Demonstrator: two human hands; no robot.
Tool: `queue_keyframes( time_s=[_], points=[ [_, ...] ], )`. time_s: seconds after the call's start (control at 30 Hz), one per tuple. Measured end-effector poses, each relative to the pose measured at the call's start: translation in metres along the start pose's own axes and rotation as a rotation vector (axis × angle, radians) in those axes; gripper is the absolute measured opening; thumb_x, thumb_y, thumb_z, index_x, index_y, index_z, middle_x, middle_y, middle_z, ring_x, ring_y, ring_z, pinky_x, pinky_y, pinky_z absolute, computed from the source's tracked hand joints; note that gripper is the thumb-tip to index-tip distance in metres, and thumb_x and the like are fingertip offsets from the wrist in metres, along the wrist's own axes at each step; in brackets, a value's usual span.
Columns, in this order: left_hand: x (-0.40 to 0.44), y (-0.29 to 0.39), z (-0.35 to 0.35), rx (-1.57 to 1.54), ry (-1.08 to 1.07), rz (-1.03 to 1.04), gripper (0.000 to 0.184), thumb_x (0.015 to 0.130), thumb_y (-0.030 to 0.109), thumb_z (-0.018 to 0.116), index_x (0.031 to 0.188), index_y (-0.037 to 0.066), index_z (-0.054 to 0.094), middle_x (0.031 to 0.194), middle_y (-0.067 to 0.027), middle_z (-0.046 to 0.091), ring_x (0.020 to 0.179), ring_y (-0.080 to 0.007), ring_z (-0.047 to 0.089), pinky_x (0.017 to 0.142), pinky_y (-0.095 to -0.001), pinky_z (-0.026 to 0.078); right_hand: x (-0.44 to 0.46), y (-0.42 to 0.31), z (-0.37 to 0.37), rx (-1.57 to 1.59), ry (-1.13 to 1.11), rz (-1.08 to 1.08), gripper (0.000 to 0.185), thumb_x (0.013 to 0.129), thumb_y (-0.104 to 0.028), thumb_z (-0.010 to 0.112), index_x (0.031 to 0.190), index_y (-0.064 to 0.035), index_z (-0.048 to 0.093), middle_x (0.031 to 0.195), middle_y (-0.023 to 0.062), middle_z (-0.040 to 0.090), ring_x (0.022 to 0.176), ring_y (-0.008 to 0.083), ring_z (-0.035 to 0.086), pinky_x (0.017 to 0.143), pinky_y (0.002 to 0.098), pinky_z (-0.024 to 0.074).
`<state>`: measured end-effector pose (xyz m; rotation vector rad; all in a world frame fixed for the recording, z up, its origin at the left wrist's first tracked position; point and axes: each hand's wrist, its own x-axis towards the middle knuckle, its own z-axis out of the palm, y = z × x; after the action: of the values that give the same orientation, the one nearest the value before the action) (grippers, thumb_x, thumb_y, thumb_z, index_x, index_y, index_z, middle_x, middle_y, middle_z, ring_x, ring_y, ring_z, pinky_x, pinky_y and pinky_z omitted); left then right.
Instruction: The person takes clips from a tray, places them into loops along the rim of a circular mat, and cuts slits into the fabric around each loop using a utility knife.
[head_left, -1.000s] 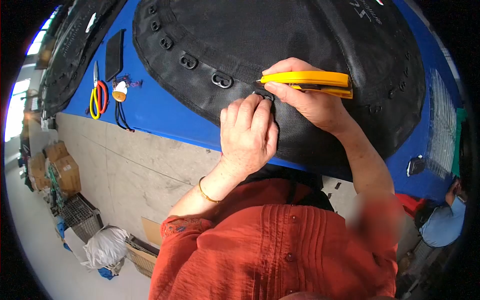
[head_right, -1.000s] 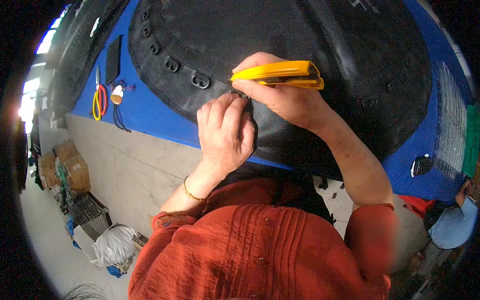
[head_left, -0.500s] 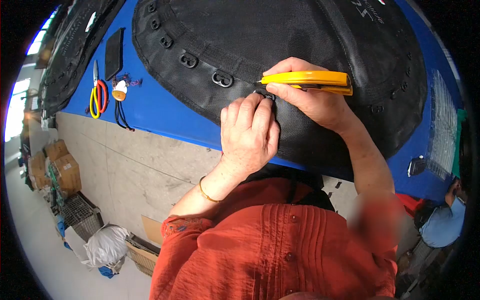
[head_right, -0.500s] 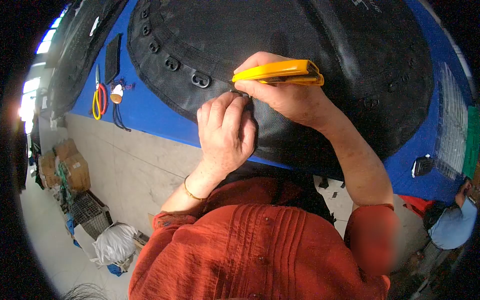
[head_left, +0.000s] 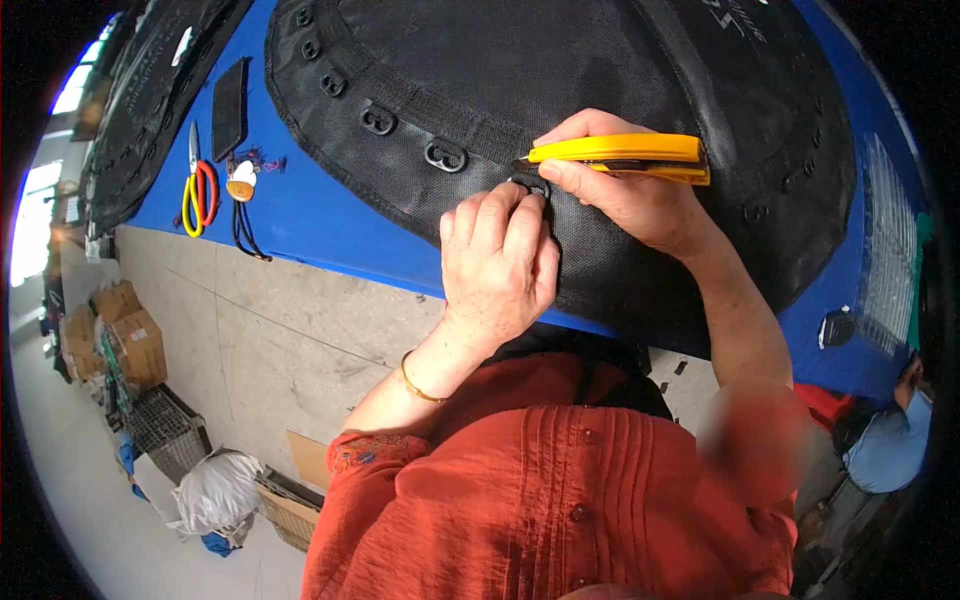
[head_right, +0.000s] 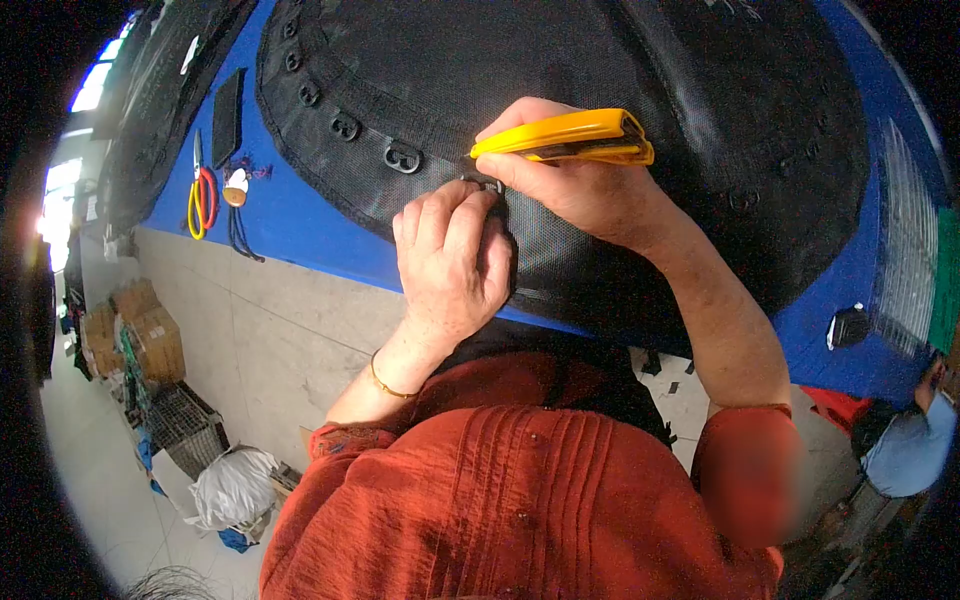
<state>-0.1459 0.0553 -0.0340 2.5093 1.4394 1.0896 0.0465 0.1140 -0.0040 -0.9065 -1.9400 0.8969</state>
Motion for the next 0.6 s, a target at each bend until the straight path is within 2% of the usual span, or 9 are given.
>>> queue_keyframes(
  time_s=[0.13,0.2,0.33,0.43,0.5,0.6],
  points=[
    [0.0,0.0,0.0,0.001,0.002,-0.003,0.038,0.078,0.012,0.071,0.115,0.003,0.067,0.114,-0.0114,0.063,0.098,-0.0299,0.06,0.083,-0.0422,0.044,-0.001,0.003,-0.002,-0.086,-0.007,-0.096,0.011,0.095,-0.01,0.069,0.105,-0.0052,0.069,0.104,0.0073,0.065,0.098,0.0218,0.067,0.088,0.0319,0.0536],
    [0.001,0.0,-0.001,0.002,0.001,-0.004,0.037,0.078,0.012,0.071,0.114,0.003,0.067,0.114,-0.0112,0.063,0.098,-0.0297,0.06,0.083,-0.0421,0.044,-0.001,-0.002,-0.003,0.037,-0.026,0.073,0.011,0.096,-0.011,0.068,0.106,-0.0054,0.069,0.105,0.0075,0.065,0.099,0.0222,0.067,0.089,0.0326,0.0536],
    [0.002,0.002,-0.002,-0.009,-0.003,-0.02,0.034,0.078,0.009,0.071,0.112,0.004,0.068,0.113,-0.0106,0.065,0.099,-0.0297,0.06,0.085,-0.0416,0.045,-0.003,0.0,-0.007,-0.068,-0.073,0.028,0.013,0.096,-0.011,0.068,0.107,-0.0058,0.07,0.107,0.0071,0.065,0.101,0.022,0.067,0.09,0.0331,0.0538],
    [0.002,0.003,-0.003,-0.007,-0.016,-0.039,0.032,0.078,0.007,0.071,0.11,0.005,0.068,0.114,-0.0105,0.066,0.1,-0.0302,0.06,0.088,-0.0414,0.045,-0.004,-0.003,-0.009,-0.049,-0.093,0.139,0.014,0.095,-0.012,0.068,0.108,-0.0064,0.07,0.108,0.0067,0.065,0.103,0.0222,0.067,0.091,0.0336,0.054],
    [0.003,0.004,-0.003,0.0,-0.019,-0.038,0.033,0.078,0.007,0.071,0.111,0.006,0.068,0.115,-0.0105,0.065,0.1,-0.0302,0.059,0.089,-0.0416,0.045,-0.005,0.0,-0.008,-0.058,-0.041,0.042,0.016,0.093,-0.012,0.069,0.108,-0.0071,0.071,0.108,0.006,0.065,0.102,0.0219,0.067,0.09,0.0327,0.0545],
    [0.002,0.004,-0.004,0.002,-0.021,-0.035,0.033,0.078,0.008,0.071,0.111,0.006,0.068,0.115,-0.0106,0.065,0.101,-0.0304,0.059,0.089,-0.0419,0.045,-0.006,-0.001,-0.012,-0.052,-0.08,0.087,0.016,0.093,-0.012,0.07,0.108,-0.0074,0.071,0.107,0.0058,0.065,0.1,0.0218,0.068,0.089,0.0318,0.0548]
  ],
)
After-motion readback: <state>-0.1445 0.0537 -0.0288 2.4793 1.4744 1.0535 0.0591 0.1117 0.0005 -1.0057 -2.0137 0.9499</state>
